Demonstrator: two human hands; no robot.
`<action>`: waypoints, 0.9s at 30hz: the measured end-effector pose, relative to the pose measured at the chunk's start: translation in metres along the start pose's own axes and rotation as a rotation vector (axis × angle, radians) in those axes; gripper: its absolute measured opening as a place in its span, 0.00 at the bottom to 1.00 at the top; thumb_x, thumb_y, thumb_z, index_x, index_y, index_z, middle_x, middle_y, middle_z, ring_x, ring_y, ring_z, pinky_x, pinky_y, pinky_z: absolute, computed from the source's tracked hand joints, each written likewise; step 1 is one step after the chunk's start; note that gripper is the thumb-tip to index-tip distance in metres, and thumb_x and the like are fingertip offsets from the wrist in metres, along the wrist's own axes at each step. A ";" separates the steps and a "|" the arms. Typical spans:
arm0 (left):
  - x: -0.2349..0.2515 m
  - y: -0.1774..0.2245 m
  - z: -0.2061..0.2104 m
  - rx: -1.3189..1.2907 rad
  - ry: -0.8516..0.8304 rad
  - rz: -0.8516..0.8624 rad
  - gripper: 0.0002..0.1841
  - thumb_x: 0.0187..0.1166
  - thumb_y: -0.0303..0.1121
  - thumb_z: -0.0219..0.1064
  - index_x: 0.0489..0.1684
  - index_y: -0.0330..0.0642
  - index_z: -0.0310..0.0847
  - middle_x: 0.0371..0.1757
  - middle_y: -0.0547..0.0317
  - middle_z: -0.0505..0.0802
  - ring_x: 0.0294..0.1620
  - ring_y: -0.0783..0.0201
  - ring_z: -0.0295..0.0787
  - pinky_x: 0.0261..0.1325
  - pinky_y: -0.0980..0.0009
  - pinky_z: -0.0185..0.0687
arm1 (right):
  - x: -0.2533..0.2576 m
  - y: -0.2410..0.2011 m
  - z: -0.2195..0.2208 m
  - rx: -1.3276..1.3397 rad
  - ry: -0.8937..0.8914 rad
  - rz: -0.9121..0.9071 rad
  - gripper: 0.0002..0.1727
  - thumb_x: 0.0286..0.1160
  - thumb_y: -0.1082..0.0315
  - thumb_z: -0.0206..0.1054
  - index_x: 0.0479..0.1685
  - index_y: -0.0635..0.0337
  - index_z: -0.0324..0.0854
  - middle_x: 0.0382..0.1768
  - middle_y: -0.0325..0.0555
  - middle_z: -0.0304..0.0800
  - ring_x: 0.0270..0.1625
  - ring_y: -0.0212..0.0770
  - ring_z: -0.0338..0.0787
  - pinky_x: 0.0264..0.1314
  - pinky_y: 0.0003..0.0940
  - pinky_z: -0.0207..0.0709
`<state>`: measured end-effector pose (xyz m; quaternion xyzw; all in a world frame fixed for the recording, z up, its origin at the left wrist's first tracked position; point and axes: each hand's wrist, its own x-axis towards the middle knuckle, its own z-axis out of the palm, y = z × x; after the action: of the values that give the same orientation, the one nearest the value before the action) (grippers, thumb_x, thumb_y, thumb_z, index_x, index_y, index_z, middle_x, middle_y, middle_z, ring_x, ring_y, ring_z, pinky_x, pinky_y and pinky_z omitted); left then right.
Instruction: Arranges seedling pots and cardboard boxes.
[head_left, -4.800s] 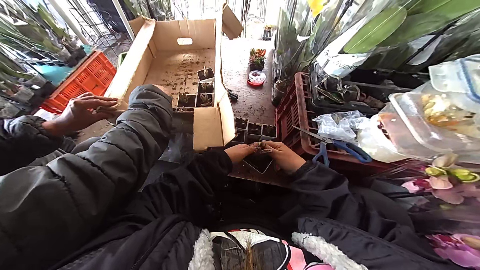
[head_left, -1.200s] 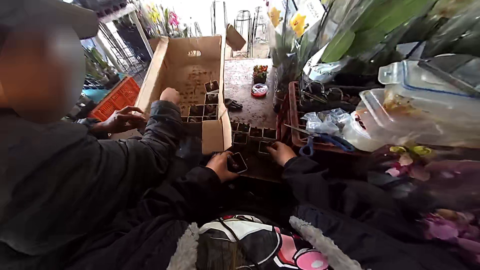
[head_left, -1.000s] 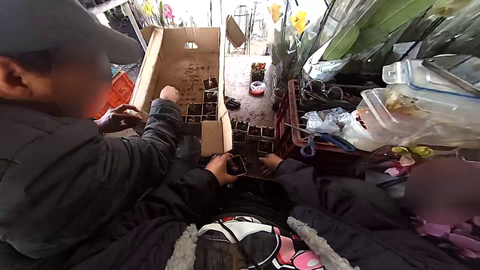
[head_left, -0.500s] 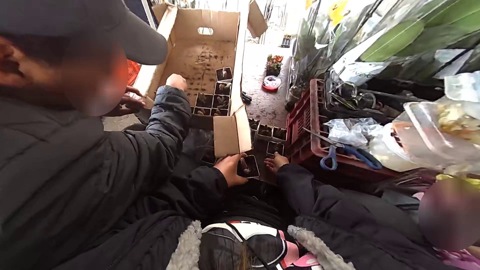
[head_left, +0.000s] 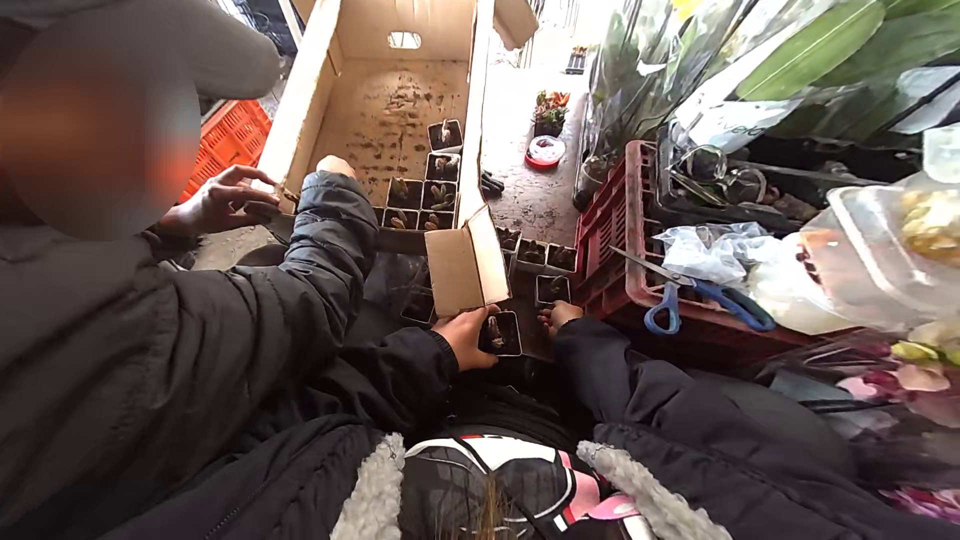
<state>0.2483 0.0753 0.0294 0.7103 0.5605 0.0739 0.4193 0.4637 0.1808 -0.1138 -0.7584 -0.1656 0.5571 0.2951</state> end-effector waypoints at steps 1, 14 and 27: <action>0.001 -0.001 0.001 -0.006 0.007 0.009 0.47 0.60 0.35 0.86 0.86 0.42 0.66 0.67 0.38 0.90 0.71 0.44 0.87 0.75 0.39 0.77 | 0.002 0.001 -0.001 -0.004 0.006 0.001 0.22 0.92 0.60 0.46 0.73 0.64 0.70 0.49 0.52 0.84 0.37 0.38 0.83 0.38 0.35 0.76; 0.004 -0.013 -0.001 0.145 0.154 0.080 0.45 0.52 0.41 0.90 0.76 0.38 0.77 0.72 0.41 0.84 0.76 0.44 0.79 0.81 0.46 0.71 | -0.018 0.014 0.009 -0.582 -0.376 -0.082 0.19 0.93 0.58 0.53 0.60 0.64 0.79 0.31 0.44 0.82 0.26 0.35 0.79 0.32 0.33 0.77; 0.051 -0.024 0.013 0.194 0.084 0.134 0.43 0.53 0.39 0.90 0.75 0.37 0.77 0.72 0.38 0.84 0.76 0.40 0.79 0.81 0.44 0.71 | -0.009 -0.008 -0.002 -1.054 -0.491 -0.434 0.26 0.96 0.57 0.49 0.58 0.76 0.81 0.44 0.69 0.88 0.44 0.60 0.90 0.55 0.59 0.81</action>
<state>0.2571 0.1131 -0.0140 0.7796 0.5333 0.0770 0.3191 0.4632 0.1816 -0.1020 -0.6007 -0.6322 0.4859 -0.0593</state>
